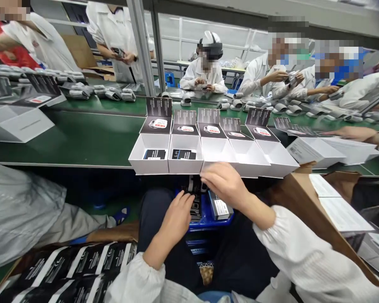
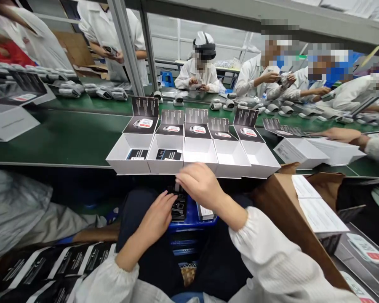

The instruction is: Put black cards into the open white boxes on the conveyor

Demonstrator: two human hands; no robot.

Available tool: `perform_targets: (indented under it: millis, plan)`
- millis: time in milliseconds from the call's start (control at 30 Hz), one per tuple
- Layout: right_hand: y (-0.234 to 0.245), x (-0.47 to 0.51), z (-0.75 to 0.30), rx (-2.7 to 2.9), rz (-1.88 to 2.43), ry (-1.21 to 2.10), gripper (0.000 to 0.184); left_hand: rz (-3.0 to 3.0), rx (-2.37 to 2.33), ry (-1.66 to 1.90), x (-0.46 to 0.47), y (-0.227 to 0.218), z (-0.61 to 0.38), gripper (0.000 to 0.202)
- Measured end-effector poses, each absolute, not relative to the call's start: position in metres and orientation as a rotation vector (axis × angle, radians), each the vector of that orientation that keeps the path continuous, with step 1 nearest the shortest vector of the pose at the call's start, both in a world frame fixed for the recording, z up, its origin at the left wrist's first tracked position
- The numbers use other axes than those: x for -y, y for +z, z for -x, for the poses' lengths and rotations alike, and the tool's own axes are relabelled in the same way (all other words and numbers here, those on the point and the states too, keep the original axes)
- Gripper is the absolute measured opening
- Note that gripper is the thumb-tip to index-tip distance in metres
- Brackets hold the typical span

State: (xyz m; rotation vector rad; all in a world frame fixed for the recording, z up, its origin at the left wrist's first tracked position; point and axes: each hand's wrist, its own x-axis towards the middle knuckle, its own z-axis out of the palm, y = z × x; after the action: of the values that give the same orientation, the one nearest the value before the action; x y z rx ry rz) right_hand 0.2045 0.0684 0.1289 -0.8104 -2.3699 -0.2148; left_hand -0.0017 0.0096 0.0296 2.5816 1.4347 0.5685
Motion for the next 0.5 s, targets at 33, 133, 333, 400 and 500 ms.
perform_targets:
  millis: [33,133,333,400,500]
  plan:
    - [0.112,-0.057,-0.217,2.428,0.84,-0.181,0.015,-2.578,-1.448,0.377,-0.006,0.018,-0.002,0.058]
    - [0.058,-0.025,-0.256,2.676,1.141,-0.141,0.019,-2.554,-1.481,-0.038,0.0,0.0,-0.015,0.068]
    - [0.001,-0.002,-0.283,2.836,1.331,-0.082,0.025,-2.65,-1.484,-0.058,0.001,0.01,-0.019,0.052]
    - [0.0,-0.004,-0.28,2.819,1.35,-0.041,0.028,-2.678,-1.463,0.042,0.004,0.013,-0.015,0.045]
    - [0.01,-0.009,-0.278,2.77,1.415,0.024,0.024,-2.72,-1.39,0.289,0.009,0.02,-0.012,0.041]
